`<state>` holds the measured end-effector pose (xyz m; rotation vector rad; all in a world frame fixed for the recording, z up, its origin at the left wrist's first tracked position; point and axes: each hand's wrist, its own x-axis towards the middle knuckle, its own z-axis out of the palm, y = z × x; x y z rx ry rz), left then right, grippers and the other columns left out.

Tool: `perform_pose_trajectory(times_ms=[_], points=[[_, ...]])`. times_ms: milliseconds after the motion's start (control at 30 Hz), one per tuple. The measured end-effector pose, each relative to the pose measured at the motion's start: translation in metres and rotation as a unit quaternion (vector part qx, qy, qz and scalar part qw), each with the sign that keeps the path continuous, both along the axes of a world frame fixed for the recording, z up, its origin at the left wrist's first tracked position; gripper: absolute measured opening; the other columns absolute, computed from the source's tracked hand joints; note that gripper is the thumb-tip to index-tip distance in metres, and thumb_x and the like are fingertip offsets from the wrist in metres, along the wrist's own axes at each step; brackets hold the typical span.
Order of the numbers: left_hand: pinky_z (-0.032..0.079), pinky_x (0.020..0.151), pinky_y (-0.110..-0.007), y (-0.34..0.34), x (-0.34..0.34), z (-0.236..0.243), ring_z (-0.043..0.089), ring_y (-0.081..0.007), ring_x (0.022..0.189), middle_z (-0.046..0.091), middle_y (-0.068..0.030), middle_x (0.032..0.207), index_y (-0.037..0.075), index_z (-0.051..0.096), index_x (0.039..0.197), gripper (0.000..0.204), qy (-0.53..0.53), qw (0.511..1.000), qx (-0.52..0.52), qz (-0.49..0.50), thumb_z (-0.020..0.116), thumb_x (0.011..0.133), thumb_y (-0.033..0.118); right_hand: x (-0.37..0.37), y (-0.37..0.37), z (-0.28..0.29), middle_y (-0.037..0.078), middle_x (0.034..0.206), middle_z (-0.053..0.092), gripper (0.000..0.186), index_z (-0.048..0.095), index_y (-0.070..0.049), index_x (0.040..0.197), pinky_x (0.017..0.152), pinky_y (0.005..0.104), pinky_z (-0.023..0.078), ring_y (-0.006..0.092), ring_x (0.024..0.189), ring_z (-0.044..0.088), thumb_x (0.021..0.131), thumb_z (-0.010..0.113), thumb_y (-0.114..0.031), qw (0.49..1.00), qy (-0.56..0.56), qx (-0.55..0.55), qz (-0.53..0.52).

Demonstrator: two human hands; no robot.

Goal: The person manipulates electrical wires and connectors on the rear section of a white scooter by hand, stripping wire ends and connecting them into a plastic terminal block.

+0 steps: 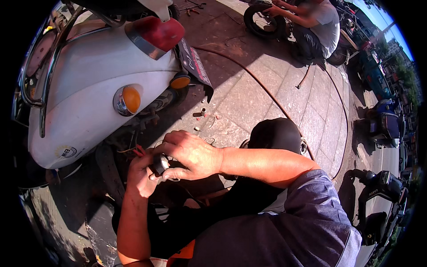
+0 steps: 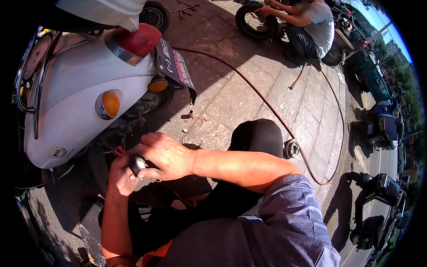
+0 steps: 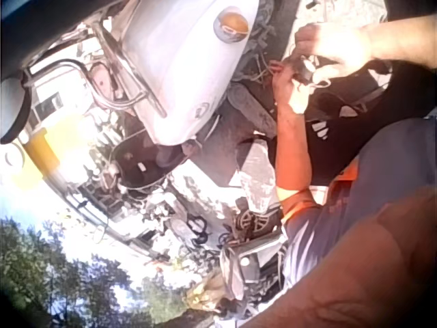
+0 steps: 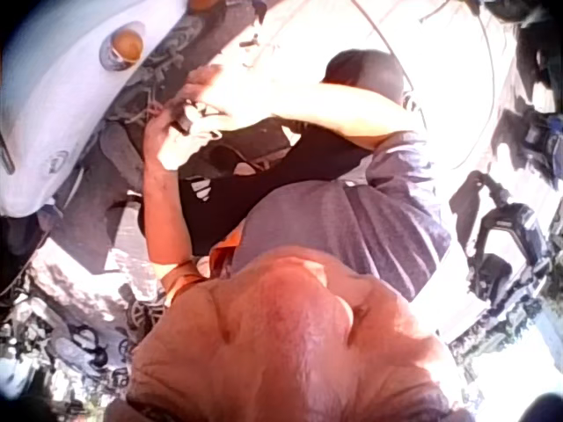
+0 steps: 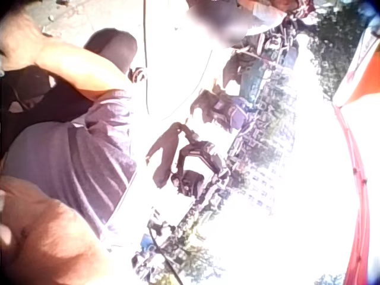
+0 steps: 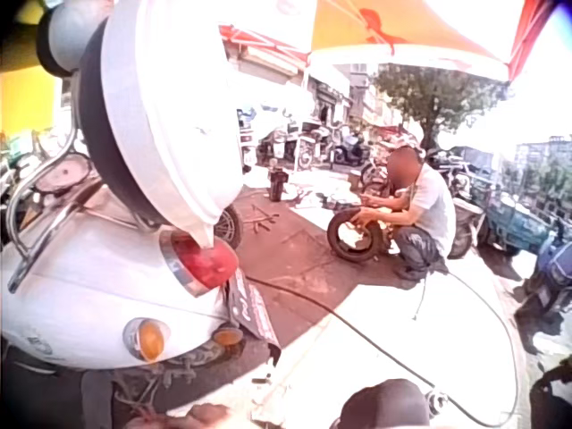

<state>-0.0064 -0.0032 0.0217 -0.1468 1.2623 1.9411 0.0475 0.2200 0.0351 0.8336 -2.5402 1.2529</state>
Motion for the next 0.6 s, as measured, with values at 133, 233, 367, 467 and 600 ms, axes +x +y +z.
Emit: perform_pose_trajectory(times_ms=[133,233,367,467,600], points=[[0.047,0.058,-0.026,-0.009,-0.006,-0.009,0.061,-0.0102,0.069,0.071,-0.0051,0.090,0.002,0.069,0.111,0.024,-0.039,0.996,0.072,-0.038,0.054,0.107,0.020,0.000,-0.004,-0.010,0.019,0.103,0.064,0.062,0.064,0.001,0.134,0.088,0.0529,0.051,0.0445,0.098,0.064,0.094,0.078,-0.044,0.999,0.011,0.004,-0.039],[0.047,0.056,-0.024,-0.009,-0.007,-0.012,0.061,-0.0097,0.073,0.070,-0.0038,0.095,0.003,0.067,0.116,0.024,-0.058,0.995,0.080,-0.033,0.051,0.110,0.021,0.001,-0.008,-0.013,0.020,0.104,0.065,0.060,0.063,0.001,0.137,0.090,0.0532,0.053,0.0448,0.101,0.066,0.097,0.075,-0.042,0.997,0.000,-0.048,-0.060],[0.040,0.050,-0.020,-0.008,-0.004,-0.014,0.061,-0.0070,0.072,0.071,-0.0045,0.101,0.002,0.070,0.116,0.022,-0.076,0.995,0.070,0.009,0.052,0.107,0.012,0.002,-0.009,-0.008,0.019,0.105,0.065,0.047,0.064,-0.004,0.139,0.089,0.0509,0.056,0.0440,0.101,0.068,0.103,0.069,-0.032,0.995,-0.051,-0.075,-0.045],[0.040,0.050,-0.020,-0.006,-0.004,-0.008,0.061,-0.0065,0.075,0.070,-0.0028,0.102,0.003,0.069,0.118,0.022,-0.075,0.992,0.098,-0.007,0.052,0.107,0.011,0.003,-0.008,-0.006,0.019,0.107,0.065,0.036,0.065,-0.009,0.138,0.083,0.0493,0.058,0.0431,0.097,0.069,0.105,0.065,-0.022,0.995,-0.065,-0.062,-0.043],[0.039,0.049,-0.018,0.004,-0.002,-0.001,0.062,-0.0058,0.077,0.070,-0.0011,0.102,0.005,0.068,0.120,0.021,-0.082,0.995,0.048,0.011,0.054,0.107,0.013,0.002,-0.005,-0.004,0.019,0.108,0.066,0.043,0.060,-0.006,0.141,0.087,0.0516,0.056,0.0447,0.097,0.069,0.102,0.068,-0.024,0.996,-0.049,-0.058,-0.055]])
